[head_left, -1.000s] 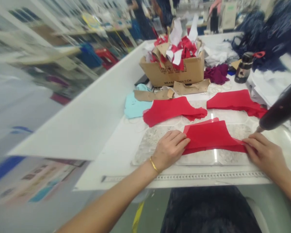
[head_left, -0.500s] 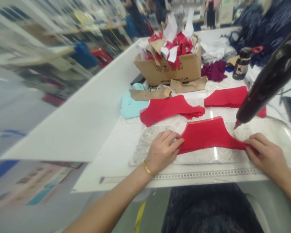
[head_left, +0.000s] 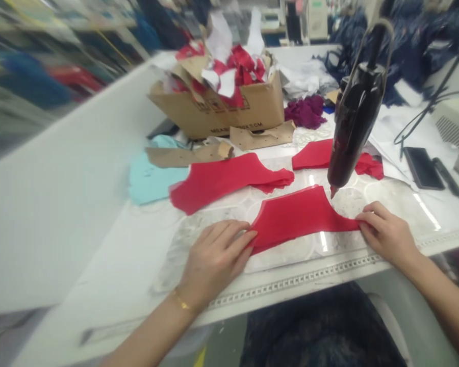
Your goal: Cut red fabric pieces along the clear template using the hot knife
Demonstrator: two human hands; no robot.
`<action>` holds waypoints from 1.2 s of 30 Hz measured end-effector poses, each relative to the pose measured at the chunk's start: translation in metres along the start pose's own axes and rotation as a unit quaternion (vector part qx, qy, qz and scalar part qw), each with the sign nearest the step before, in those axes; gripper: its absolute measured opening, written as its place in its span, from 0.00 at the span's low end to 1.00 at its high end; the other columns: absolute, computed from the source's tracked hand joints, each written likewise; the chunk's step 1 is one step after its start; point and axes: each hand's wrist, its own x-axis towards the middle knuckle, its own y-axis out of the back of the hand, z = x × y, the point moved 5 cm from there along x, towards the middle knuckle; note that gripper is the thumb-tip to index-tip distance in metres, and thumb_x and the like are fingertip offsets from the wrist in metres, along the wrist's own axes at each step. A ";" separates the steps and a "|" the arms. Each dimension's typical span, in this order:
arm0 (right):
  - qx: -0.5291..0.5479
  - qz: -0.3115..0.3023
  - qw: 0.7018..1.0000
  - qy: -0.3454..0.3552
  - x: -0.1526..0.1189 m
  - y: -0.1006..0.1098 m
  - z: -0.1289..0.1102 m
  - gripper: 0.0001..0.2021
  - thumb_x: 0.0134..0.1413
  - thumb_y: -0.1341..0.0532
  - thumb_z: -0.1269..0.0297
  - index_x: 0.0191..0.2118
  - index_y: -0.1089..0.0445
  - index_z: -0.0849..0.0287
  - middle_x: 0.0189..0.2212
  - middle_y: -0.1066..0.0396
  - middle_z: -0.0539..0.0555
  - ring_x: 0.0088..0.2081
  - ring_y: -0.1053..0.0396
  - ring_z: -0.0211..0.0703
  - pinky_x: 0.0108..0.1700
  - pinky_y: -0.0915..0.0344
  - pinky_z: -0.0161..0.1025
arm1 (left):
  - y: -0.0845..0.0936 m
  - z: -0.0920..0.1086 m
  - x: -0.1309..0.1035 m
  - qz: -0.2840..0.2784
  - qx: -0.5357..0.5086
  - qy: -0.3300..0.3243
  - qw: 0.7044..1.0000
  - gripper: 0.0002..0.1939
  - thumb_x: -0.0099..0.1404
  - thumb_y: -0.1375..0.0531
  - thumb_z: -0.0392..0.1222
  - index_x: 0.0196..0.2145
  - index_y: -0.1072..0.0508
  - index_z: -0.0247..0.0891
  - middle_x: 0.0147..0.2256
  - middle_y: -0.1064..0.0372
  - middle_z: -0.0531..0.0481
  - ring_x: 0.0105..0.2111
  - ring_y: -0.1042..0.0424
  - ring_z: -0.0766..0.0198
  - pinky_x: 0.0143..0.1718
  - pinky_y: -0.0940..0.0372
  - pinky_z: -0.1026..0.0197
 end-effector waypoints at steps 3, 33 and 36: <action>0.009 -0.004 1.000 -0.013 -0.003 0.004 0.002 0.08 0.62 0.44 0.75 0.36 0.28 0.63 0.35 0.28 0.52 0.23 0.36 0.28 0.24 0.39 0.29 | 0.002 0.000 0.002 -0.001 -0.011 0.006 1.000 0.04 0.71 0.41 0.35 0.43 0.32 0.33 0.40 0.29 0.40 0.39 0.30 0.51 0.40 0.33 0.51; 0.216 -0.014 0.915 -0.342 -0.017 -0.004 0.023 0.10 0.50 0.37 0.59 0.25 0.28 0.60 0.14 0.39 0.47 0.16 0.43 0.32 0.20 0.46 0.32 | -0.046 0.085 0.067 -0.080 -0.164 -0.073 0.980 0.24 0.77 0.49 0.49 0.56 0.28 0.27 0.56 0.31 0.37 0.57 0.31 0.51 0.59 0.32 0.48; 0.238 -0.012 0.901 -0.364 -0.018 -0.003 0.025 0.11 0.49 0.38 0.56 0.26 0.29 0.60 0.13 0.40 0.47 0.15 0.45 0.32 0.19 0.47 0.31 | -0.046 0.085 0.070 -0.076 -0.157 -0.079 0.982 0.24 0.78 0.52 0.49 0.55 0.27 0.27 0.54 0.30 0.38 0.55 0.30 0.51 0.57 0.31 0.48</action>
